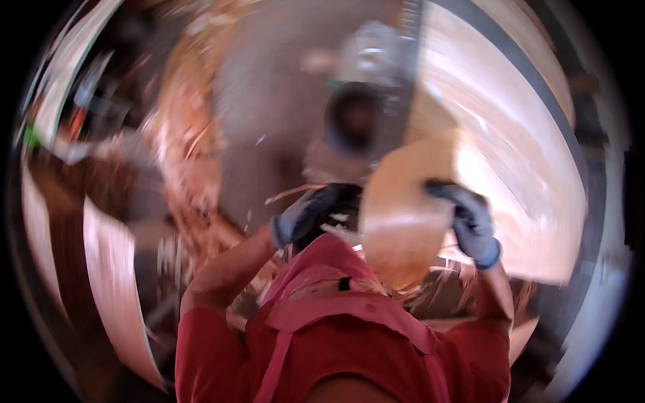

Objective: The person tapes together thin sheets of wood veneer, using a small hand-held blade to trim excess tape and wood slivers, and applying strips of white tape to secure the wood sheets together.

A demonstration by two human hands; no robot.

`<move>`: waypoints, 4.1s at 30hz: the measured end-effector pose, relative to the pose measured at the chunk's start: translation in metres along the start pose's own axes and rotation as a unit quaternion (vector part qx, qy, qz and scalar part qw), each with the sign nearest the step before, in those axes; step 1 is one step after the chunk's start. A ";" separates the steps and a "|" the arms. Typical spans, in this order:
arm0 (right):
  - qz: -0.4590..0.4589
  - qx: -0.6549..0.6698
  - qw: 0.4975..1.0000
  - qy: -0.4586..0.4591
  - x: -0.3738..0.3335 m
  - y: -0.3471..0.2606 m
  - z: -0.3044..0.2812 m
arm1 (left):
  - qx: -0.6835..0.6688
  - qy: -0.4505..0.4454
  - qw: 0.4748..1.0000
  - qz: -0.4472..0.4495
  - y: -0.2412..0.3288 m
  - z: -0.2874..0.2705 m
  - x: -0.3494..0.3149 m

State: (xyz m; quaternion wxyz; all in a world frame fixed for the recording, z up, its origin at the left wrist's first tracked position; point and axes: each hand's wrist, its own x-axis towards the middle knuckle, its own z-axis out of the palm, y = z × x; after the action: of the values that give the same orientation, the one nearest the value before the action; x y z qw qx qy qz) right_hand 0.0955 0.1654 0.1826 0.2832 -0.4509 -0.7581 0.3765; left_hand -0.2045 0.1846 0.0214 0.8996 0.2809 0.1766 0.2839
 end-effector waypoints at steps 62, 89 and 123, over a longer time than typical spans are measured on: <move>0.538 0.211 0.010 0.816 0.184 -0.109 0.573 | 0.379 -0.646 0.440 -0.495 0.073 -0.022 0.192; 0.792 0.478 -0.164 0.343 0.485 -0.163 0.775 | 0.608 -0.677 0.209 0.357 -0.020 0.028 0.290; 0.651 0.373 0.255 0.610 -0.072 -0.042 0.719 | 0.772 -0.472 0.234 0.356 -0.148 0.068 0.234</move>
State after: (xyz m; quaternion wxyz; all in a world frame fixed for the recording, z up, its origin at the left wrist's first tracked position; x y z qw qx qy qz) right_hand -0.4458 -0.1394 -0.1889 0.4573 -0.7325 0.4138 0.2882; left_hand 0.0709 0.1992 -0.0521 -0.0241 0.9569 -0.2641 0.1181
